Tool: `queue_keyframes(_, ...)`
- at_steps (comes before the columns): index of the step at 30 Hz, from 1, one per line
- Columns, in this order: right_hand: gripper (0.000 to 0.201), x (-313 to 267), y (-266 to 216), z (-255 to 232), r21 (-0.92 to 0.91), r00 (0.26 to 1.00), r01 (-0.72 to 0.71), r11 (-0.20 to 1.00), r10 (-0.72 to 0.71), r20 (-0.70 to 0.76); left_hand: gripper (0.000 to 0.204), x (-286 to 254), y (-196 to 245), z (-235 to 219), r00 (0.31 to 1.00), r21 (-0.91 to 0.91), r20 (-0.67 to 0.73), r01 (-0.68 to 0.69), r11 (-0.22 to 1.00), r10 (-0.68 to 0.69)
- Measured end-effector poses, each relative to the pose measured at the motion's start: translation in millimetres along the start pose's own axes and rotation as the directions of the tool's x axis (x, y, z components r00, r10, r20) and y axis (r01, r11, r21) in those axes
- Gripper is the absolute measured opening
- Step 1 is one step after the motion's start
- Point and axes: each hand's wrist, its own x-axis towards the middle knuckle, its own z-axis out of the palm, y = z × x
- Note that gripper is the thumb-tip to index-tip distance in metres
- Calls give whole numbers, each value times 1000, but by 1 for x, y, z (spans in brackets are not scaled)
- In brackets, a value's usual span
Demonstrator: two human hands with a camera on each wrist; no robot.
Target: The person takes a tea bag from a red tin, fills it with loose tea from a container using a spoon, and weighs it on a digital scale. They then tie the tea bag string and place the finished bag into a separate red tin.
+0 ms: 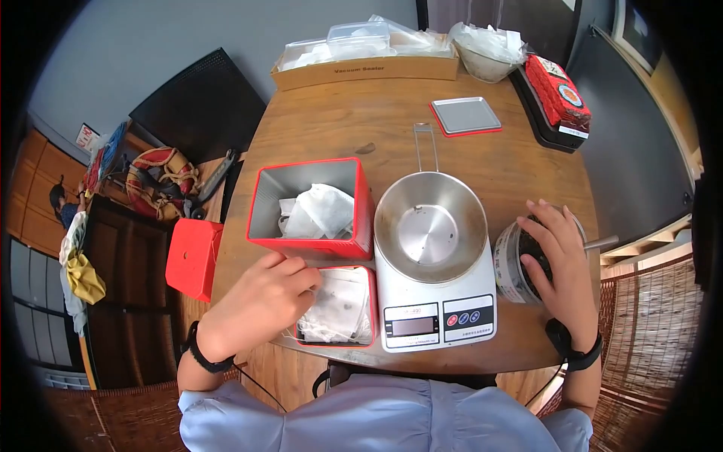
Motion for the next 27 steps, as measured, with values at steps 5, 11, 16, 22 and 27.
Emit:
queue_keyframes(5, 44, 0, 0, 1, 14, 1000, 11, 1000, -11, -17, 15, -6, 0, -2, 991, -141, -121, 45, 989, -62)
queue_keyframes(11, 45, 0, 0, 1, 19, 1000, 17, 1000, -16, -18, 15, -2, 4, 12, 999, -47, -38, 36, 998, -37)
queue_keyframes(16, 45, -1, 1, 1, 5, 1000, 19, 1000, -19, -18, 20, 0, 6, -4, 994, -33, -109, -13, 999, 9)
queue_keyframes(22, 46, 0, 2, 0, 6, 1000, 30, 1000, -30, -6, 21, 4, 8, -28, 948, -115, -305, 55, 992, -88)
queue_keyframes(27, 46, -1, 1, -2, -11, 999, 48, 999, -48, -15, 24, 26, 9, -45, 957, -297, -269, 21, 955, -105)
